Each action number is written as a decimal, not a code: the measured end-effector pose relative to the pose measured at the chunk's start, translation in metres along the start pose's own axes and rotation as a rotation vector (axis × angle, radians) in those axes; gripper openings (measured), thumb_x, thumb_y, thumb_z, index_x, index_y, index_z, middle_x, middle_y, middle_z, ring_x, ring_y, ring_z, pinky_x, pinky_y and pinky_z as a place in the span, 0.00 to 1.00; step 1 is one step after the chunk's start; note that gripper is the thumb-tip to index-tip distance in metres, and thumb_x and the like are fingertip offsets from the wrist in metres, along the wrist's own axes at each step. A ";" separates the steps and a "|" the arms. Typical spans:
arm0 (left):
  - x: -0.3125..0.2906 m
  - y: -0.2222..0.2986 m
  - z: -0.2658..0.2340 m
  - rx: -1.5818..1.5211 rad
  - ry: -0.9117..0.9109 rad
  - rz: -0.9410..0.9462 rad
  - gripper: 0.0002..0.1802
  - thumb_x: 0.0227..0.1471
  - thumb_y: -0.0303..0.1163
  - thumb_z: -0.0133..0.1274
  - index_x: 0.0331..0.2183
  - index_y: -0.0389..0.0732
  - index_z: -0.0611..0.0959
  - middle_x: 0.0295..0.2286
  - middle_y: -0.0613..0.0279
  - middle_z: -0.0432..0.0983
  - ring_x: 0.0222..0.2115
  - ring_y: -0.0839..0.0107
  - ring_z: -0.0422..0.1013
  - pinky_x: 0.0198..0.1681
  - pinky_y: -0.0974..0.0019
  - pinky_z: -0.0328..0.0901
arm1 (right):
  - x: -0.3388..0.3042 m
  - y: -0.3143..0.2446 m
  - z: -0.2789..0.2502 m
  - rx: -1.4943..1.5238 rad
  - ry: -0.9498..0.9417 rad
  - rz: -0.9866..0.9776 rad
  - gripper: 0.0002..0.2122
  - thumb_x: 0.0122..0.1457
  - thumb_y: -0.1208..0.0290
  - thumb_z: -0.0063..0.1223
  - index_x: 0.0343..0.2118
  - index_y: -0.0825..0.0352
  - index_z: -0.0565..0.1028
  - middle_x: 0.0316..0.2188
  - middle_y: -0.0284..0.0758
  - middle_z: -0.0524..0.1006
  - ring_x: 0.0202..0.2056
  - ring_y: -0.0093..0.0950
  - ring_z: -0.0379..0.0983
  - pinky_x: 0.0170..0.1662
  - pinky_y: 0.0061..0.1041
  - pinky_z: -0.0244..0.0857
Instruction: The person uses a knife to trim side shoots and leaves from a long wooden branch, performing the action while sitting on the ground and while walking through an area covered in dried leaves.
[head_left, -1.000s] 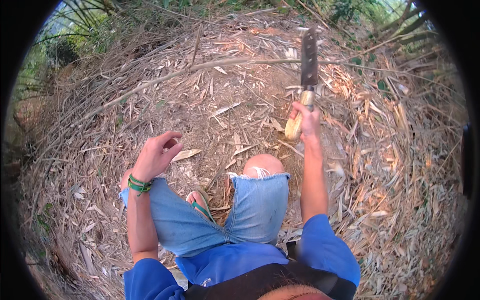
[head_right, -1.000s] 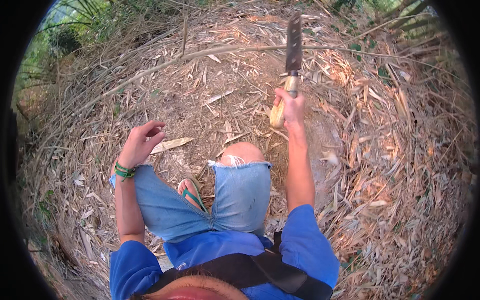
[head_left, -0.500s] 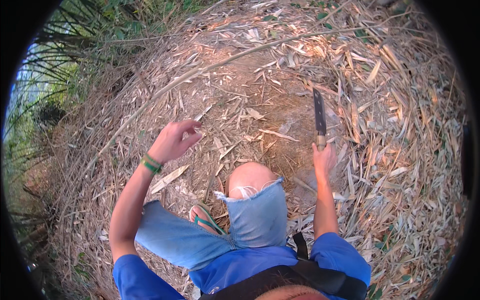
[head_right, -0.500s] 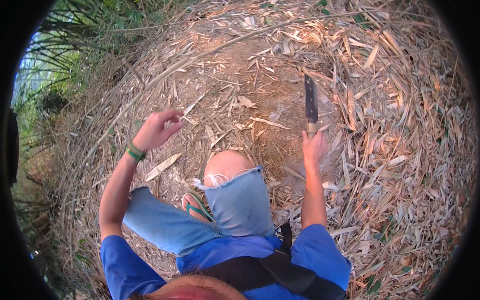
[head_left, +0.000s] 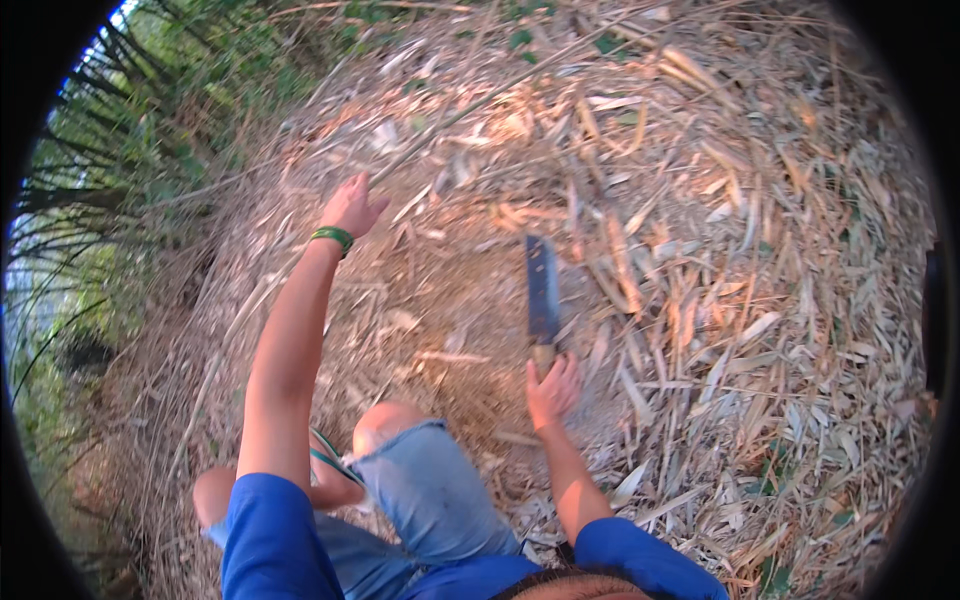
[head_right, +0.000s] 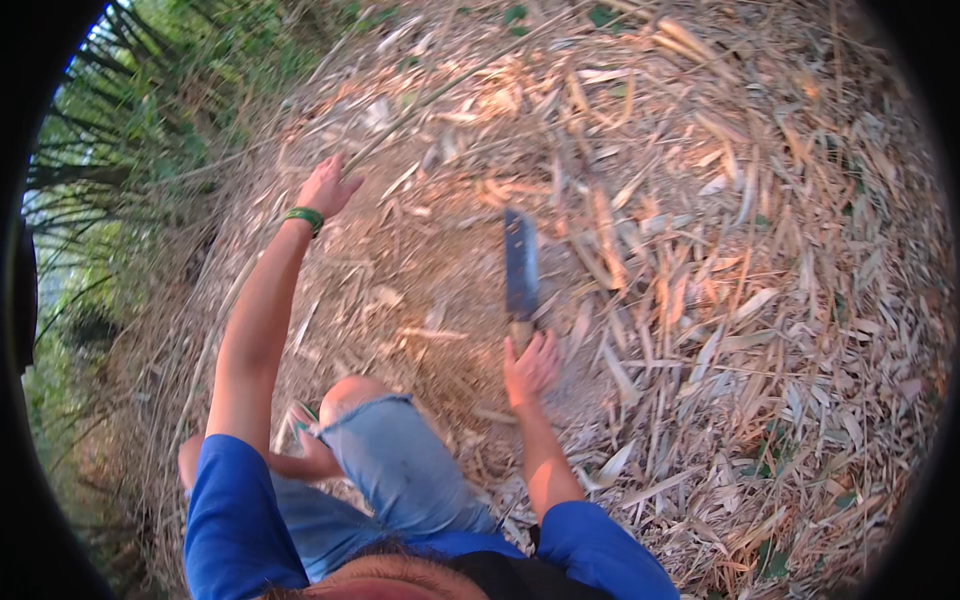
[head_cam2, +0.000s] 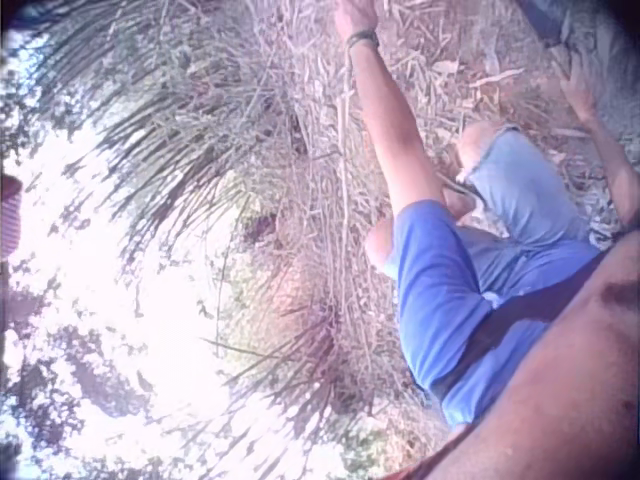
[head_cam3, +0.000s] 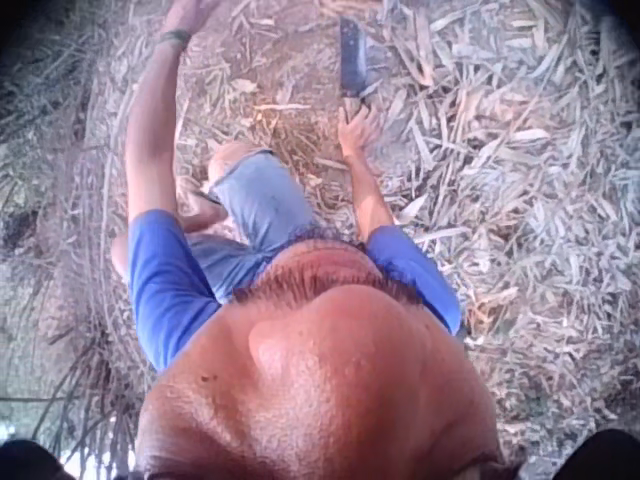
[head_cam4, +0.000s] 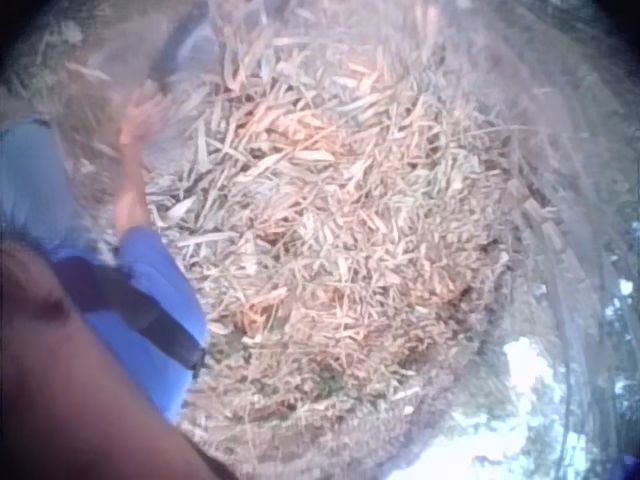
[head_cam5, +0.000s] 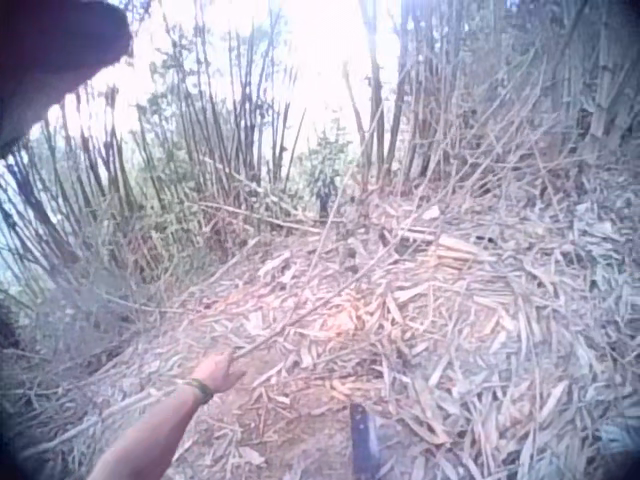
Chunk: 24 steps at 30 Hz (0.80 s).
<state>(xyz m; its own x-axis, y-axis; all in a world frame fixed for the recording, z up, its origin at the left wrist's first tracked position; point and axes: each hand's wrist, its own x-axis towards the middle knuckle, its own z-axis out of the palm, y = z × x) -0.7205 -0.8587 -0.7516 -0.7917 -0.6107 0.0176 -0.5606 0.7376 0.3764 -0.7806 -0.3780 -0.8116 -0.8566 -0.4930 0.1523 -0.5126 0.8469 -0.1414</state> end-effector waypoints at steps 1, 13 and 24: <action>0.017 -0.005 0.010 0.017 0.002 -0.022 0.39 0.53 0.51 0.54 0.55 0.31 0.66 0.48 0.38 0.71 0.51 0.46 0.67 0.54 0.53 0.62 | 0.001 -0.001 0.001 -0.007 -0.019 0.009 0.26 0.53 0.49 0.58 0.44 0.68 0.70 0.50 0.46 0.69 0.49 0.44 0.68 0.51 0.42 0.63; 0.140 0.006 0.082 -0.282 -0.168 -0.210 0.51 0.41 0.65 0.59 0.55 0.34 0.69 0.47 0.38 0.73 0.50 0.48 0.70 0.54 0.54 0.64 | 0.008 0.001 0.000 0.031 -0.038 0.021 0.25 0.52 0.51 0.59 0.43 0.68 0.70 0.51 0.46 0.68 0.51 0.46 0.66 0.52 0.43 0.61; 0.099 0.090 -0.177 -0.045 0.335 -0.332 0.48 0.41 0.79 0.45 0.24 0.37 0.85 0.26 0.45 0.80 0.31 0.50 0.77 0.36 0.52 0.69 | 0.013 0.008 -0.006 -0.017 -0.043 0.031 0.24 0.51 0.53 0.60 0.42 0.67 0.70 0.50 0.43 0.68 0.50 0.43 0.68 0.48 0.42 0.64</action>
<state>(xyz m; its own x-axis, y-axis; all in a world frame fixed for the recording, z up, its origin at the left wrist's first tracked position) -0.8061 -0.9036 -0.5523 -0.4456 -0.8759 0.1849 -0.7529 0.4784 0.4521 -0.7952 -0.3767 -0.8048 -0.8738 -0.4746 0.1058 -0.4853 0.8648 -0.1289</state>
